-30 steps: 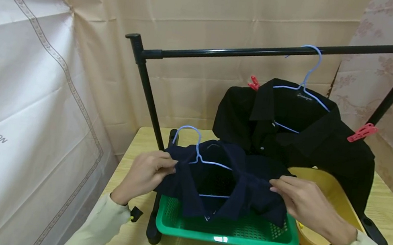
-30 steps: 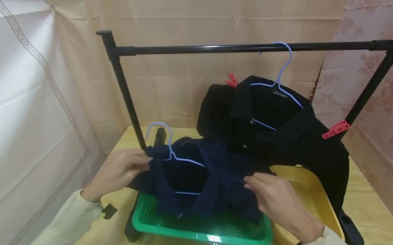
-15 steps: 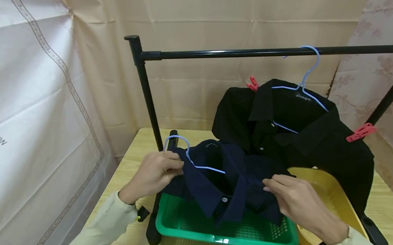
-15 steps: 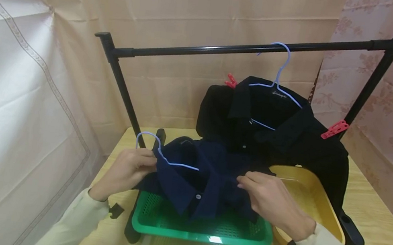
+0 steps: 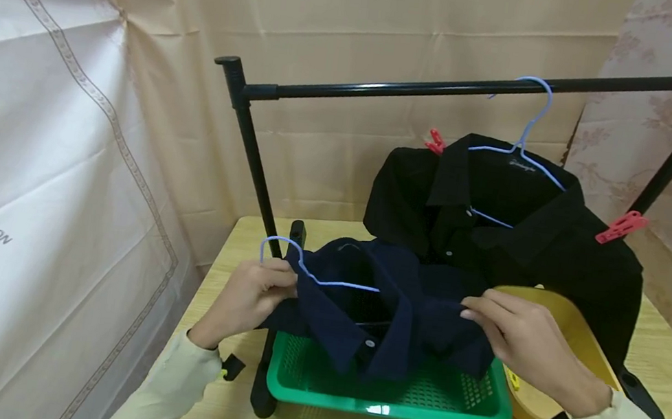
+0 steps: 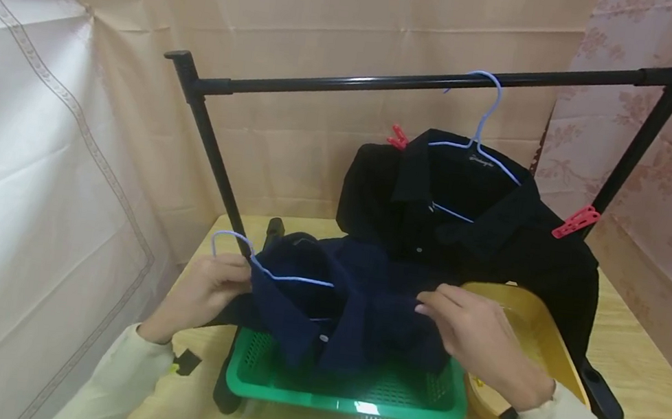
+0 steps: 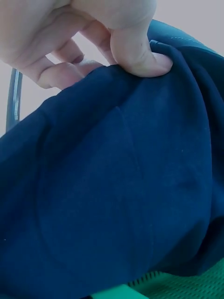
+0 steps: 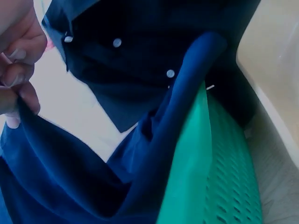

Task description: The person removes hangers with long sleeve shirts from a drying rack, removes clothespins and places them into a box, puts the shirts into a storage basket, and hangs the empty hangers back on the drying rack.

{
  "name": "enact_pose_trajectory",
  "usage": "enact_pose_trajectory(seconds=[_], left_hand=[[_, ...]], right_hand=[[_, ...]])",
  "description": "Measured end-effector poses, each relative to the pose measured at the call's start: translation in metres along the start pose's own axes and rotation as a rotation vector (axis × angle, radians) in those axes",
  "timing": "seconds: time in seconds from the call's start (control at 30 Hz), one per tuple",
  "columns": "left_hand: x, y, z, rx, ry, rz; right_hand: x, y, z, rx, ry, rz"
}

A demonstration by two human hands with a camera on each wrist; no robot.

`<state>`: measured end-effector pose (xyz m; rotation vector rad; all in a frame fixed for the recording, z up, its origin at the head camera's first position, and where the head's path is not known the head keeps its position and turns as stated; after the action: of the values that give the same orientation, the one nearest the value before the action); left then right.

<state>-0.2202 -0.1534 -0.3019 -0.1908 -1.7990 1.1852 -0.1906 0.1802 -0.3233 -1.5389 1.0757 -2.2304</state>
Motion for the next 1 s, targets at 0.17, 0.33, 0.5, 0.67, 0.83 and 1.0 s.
enact_pose_trajectory(seconds=[0.17,0.33,0.5,0.67,0.83,1.0], left_hand=[[-0.006,-0.015,0.01,-0.05,-0.036,-0.031],[-0.008,-0.018,0.013,-0.074,-0.049,-0.036],[-0.008,-0.015,0.013,-0.097,-0.064,-0.035],[-0.007,-0.014,0.011,-0.104,-0.06,-0.036],[-0.005,-0.01,0.008,-0.098,-0.047,-0.003],[-0.004,-0.01,0.005,-0.089,-0.017,0.002]], right_hand=[[-0.002,-0.015,-0.02,-0.033,0.1,-0.039],[-0.002,-0.014,-0.028,-0.035,0.21,-0.042],[0.005,-0.01,-0.012,0.032,0.186,-0.109],[0.016,-0.003,0.009,0.072,0.08,-0.13],[0.026,0.0,0.021,0.033,-0.025,-0.125],[0.029,-0.01,0.022,0.092,-0.063,-0.181]])
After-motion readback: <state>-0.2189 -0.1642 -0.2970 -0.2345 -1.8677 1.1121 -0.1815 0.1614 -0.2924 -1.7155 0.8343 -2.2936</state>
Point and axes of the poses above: each hand's wrist, its own x-axis towards the middle knuckle, its own y-axis out of the palm, z = x × y, the point moved 7 cm from there along x, towards the middle knuckle, and after that the axes turned 13 degrees about x, right-handed, at the moved point
